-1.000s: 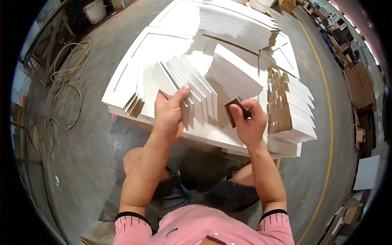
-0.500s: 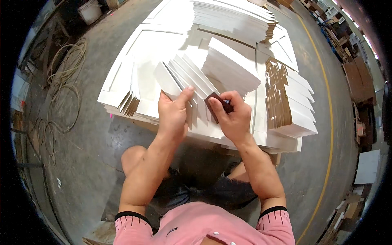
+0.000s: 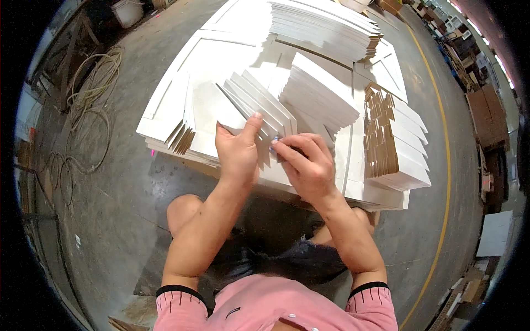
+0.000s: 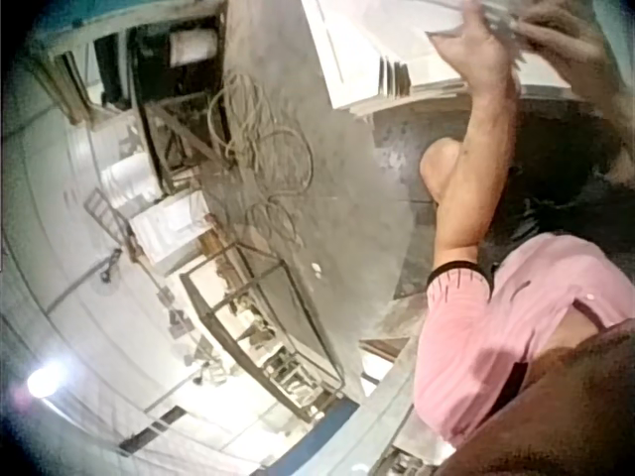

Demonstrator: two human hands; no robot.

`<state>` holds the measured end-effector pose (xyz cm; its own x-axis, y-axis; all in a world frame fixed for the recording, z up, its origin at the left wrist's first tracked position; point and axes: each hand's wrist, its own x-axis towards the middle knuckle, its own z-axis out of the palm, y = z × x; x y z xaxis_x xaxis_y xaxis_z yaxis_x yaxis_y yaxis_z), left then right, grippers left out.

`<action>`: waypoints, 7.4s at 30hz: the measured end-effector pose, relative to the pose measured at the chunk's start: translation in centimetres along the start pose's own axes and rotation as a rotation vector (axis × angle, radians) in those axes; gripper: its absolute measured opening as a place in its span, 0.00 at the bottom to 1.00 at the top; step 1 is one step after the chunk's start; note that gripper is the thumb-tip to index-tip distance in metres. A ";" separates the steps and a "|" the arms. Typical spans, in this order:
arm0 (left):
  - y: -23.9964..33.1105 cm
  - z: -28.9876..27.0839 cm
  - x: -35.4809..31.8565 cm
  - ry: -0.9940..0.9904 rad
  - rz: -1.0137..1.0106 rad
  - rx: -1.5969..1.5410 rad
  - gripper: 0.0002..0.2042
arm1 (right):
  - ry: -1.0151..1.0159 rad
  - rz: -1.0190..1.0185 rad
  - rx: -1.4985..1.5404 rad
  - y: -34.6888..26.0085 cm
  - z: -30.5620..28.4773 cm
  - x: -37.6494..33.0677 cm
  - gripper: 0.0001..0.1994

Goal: The person sands the edges of white wooden pieces one at a time using a sanding block while seated at a work table in a factory.

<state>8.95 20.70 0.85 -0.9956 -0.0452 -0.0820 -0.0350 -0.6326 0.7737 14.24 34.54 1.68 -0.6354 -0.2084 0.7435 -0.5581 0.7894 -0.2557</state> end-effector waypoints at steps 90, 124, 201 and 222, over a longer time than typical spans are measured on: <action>1.6 -0.2 1.4 0.055 0.110 -0.001 0.22 | -0.505 -0.067 -0.011 -1.1 -3.7 -0.2 0.11; 1.4 0.2 1.0 0.022 0.026 0.006 0.25 | -0.137 -0.142 -0.144 -0.1 -0.3 2.4 0.13; 1.9 0.5 -0.2 -0.189 -0.366 0.084 0.21 | -0.192 1.098 1.289 1.9 -0.4 0.2 0.32; 4.0 -3.5 2.6 0.005 0.324 0.745 0.34 | -0.530 0.615 0.276 -1.5 1.2 0.4 0.32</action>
<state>6.49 15.35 1.55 -0.9659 -0.1422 0.2162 0.2043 0.0935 0.9744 14.12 32.58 1.61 -0.9948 -0.0862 0.0541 -0.0990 0.6960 -0.7112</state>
